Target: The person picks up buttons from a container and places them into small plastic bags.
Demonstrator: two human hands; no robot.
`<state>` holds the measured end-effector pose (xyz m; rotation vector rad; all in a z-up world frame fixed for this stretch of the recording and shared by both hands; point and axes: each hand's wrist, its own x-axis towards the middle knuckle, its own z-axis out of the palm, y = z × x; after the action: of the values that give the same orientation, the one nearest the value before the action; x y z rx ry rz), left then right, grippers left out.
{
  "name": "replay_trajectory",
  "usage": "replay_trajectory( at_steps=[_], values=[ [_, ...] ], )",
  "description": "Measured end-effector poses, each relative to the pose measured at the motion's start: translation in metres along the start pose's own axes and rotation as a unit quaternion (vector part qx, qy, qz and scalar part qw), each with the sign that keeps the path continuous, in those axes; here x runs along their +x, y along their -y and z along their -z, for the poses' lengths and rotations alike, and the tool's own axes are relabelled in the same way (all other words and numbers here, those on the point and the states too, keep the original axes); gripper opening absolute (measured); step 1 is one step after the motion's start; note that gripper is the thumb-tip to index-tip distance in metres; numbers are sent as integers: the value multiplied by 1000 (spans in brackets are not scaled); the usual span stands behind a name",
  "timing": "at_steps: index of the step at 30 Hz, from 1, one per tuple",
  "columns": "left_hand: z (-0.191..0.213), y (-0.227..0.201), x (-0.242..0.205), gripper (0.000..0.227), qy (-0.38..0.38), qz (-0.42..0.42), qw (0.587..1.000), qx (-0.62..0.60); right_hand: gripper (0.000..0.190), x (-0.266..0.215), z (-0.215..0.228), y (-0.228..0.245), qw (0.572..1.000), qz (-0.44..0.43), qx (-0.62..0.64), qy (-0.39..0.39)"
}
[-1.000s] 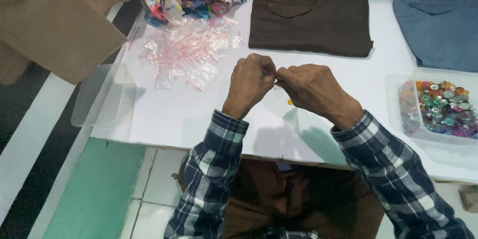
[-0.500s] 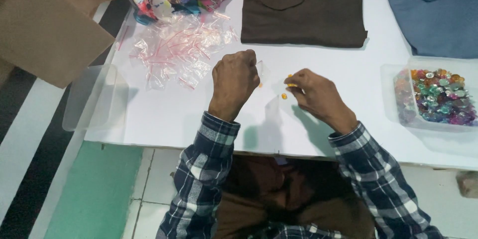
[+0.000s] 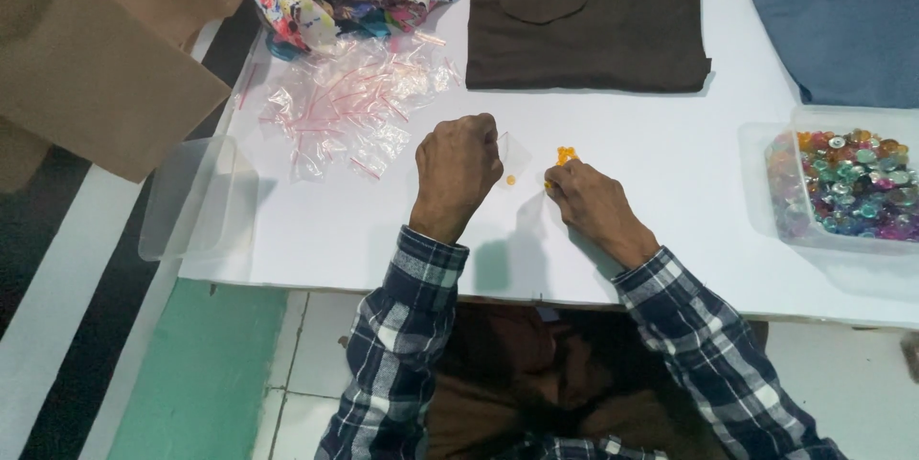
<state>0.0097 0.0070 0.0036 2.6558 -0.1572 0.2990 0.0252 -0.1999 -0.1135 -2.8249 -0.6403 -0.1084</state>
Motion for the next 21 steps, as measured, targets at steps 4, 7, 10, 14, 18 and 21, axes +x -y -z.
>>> replay_trajectory(
  at_steps=[4, 7, 10, 14, 18, 21],
  values=[
    [0, 3, 0, 11, 1, -1, 1000, -10, 21, -5, 10, 6, 1000, 8, 17, -3],
    [-1, 6, 0, 12, 3, 6, 1000, -19, 20, -10, 28, 17, 973, 26, 205, -102],
    [-3, 4, 0, 13, 7, -8, 999, -31, 27, -17, 62, 44, 900, 91, 366, -217],
    [-1, -2, 0, 12, 26, -34, 997, -60, 29, -9, 80, 53, 934, 162, 253, -193],
    [4, 0, -2, 13, 40, -34, 993, -105, 18, 1, 93, 57, 970, 169, 99, -142],
    [5, 1, -3, 13, 35, -37, 991, -126, 14, 4, 98, 58, 973, 182, 65, -123]
  ],
)
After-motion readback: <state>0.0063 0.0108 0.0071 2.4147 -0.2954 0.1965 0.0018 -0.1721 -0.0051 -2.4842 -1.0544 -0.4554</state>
